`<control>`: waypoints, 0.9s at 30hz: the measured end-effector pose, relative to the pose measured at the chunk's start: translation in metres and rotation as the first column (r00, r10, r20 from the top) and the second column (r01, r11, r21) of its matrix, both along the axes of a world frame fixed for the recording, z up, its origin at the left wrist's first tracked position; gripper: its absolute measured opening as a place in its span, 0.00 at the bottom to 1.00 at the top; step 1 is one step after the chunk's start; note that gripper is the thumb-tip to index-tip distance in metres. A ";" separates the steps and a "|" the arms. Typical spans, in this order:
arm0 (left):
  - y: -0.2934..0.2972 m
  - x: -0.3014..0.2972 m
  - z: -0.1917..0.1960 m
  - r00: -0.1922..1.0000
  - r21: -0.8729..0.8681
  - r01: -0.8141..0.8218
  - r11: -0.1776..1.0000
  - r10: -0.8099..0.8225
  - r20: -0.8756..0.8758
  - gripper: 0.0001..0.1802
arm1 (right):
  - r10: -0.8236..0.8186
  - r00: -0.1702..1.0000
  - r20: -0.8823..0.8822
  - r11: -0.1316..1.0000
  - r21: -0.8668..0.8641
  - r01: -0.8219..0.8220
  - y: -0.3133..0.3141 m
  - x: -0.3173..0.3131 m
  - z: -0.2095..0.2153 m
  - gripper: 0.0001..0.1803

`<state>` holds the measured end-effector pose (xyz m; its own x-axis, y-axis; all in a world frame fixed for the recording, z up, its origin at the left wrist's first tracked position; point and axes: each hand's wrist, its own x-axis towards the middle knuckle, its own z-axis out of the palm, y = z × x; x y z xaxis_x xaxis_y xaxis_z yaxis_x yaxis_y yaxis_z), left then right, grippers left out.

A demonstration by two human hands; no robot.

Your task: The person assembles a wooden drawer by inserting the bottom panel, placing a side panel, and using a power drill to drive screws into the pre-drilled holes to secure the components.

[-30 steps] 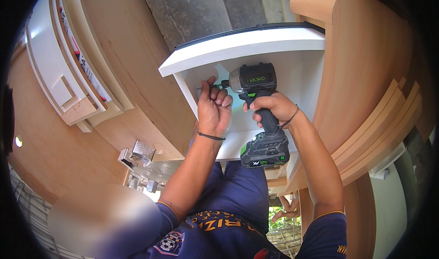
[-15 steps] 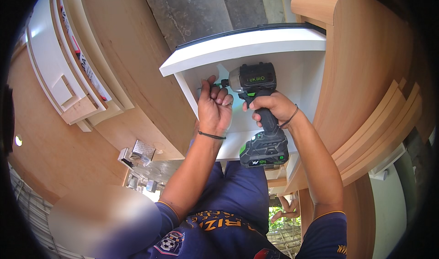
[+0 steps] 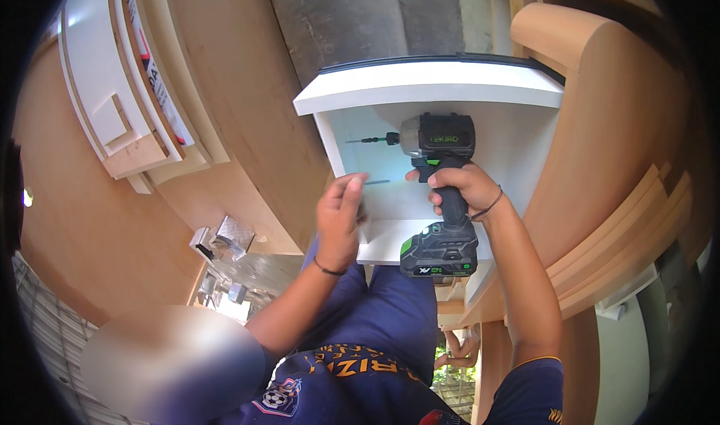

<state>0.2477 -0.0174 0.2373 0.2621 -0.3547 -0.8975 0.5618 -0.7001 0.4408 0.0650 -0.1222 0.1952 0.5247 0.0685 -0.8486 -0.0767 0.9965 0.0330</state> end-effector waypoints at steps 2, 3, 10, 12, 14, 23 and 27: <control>0.032 0.012 -0.015 0.890 -0.034 0.193 0.981 -0.160 0.428 0.17 | 0.001 1.000 -0.021 1.000 0.011 -0.001 0.003 -0.002 -0.003 0.24; 0.040 0.016 -0.025 0.884 -0.007 0.197 0.980 -0.174 0.434 0.16 | 0.007 1.000 -0.021 1.000 0.009 -0.007 0.004 -0.003 -0.004 0.24; 0.036 0.010 -0.035 0.950 -0.088 0.016 0.996 0.012 0.313 0.16 | 0.024 0.999 -0.024 0.999 -0.040 -0.025 0.004 0.004 -0.003 0.24; 0.039 0.010 -0.037 0.952 -0.053 0.043 0.998 -0.025 0.306 0.17 | 0.024 0.999 -0.022 0.998 -0.051 -0.025 0.005 0.005 -0.001 0.24; 0.040 0.010 -0.035 0.957 -0.049 0.034 0.998 -0.018 0.289 0.17 | 0.024 0.999 -0.028 0.998 -0.055 -0.026 0.006 0.005 -0.001 0.25; 0.039 0.006 -0.039 0.938 -0.127 0.024 0.992 0.021 0.346 0.15 | 0.057 0.998 -0.015 0.996 -0.070 -0.057 0.005 0.006 -0.005 0.25; 0.040 0.005 -0.039 0.951 -0.133 -0.020 0.991 0.060 0.304 0.15 | 0.060 0.998 -0.015 0.996 -0.061 -0.061 0.006 0.007 -0.004 0.25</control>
